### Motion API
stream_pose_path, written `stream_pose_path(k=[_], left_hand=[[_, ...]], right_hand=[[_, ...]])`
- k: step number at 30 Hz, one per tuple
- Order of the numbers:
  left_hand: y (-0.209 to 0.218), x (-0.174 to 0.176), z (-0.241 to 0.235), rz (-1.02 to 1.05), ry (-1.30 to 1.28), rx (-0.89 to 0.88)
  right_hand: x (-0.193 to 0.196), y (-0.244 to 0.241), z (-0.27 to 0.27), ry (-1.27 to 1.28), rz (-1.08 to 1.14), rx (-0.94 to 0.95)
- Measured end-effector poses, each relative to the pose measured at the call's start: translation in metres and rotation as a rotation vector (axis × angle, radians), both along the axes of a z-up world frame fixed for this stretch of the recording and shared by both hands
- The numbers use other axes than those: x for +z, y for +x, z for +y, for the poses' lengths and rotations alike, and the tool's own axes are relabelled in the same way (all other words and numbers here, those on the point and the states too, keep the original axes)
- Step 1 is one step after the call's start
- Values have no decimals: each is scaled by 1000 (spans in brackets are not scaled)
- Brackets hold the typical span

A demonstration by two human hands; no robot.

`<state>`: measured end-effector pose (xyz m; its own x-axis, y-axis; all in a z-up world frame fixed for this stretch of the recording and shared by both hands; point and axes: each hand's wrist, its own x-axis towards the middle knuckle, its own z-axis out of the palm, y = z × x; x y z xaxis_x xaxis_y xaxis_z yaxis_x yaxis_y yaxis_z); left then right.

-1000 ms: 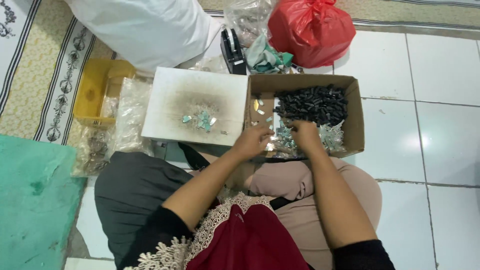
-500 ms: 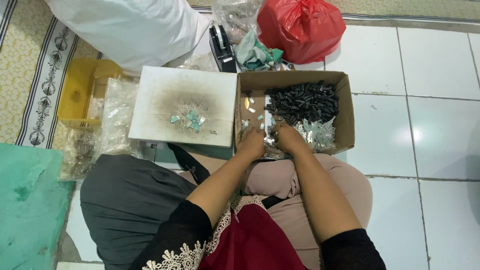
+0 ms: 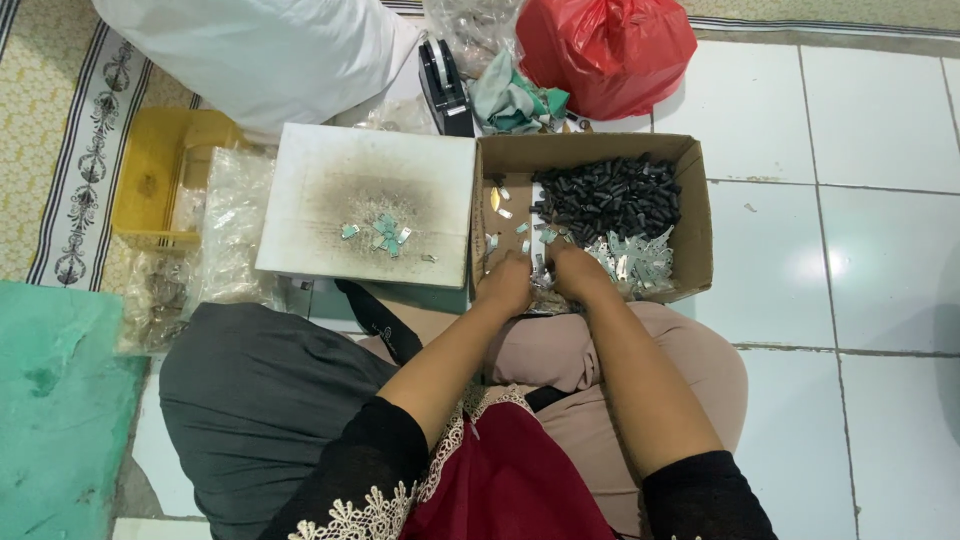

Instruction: Sorting small silver decorative ornaments from a board into a cardboard box

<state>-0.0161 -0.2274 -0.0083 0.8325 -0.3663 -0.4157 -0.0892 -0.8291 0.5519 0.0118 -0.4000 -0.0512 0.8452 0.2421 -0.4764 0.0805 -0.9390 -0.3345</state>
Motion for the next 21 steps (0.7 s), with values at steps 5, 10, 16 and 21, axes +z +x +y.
stream_pose_path(k=[5,10,16,21], left_hand=[[-3,8,-1,-28,32,-14],[-7,17,2,-45,27,-14],[-4,5,4,-101,62,-58],[-10,16,7,-111,-8,-10]], right_hand=[[-39,3,-11,-64,-13,55],[-31,5,-10,-59,6,54],[-21,4,-9,54,-4,35],[-47,9,-15,1,6,-30]])
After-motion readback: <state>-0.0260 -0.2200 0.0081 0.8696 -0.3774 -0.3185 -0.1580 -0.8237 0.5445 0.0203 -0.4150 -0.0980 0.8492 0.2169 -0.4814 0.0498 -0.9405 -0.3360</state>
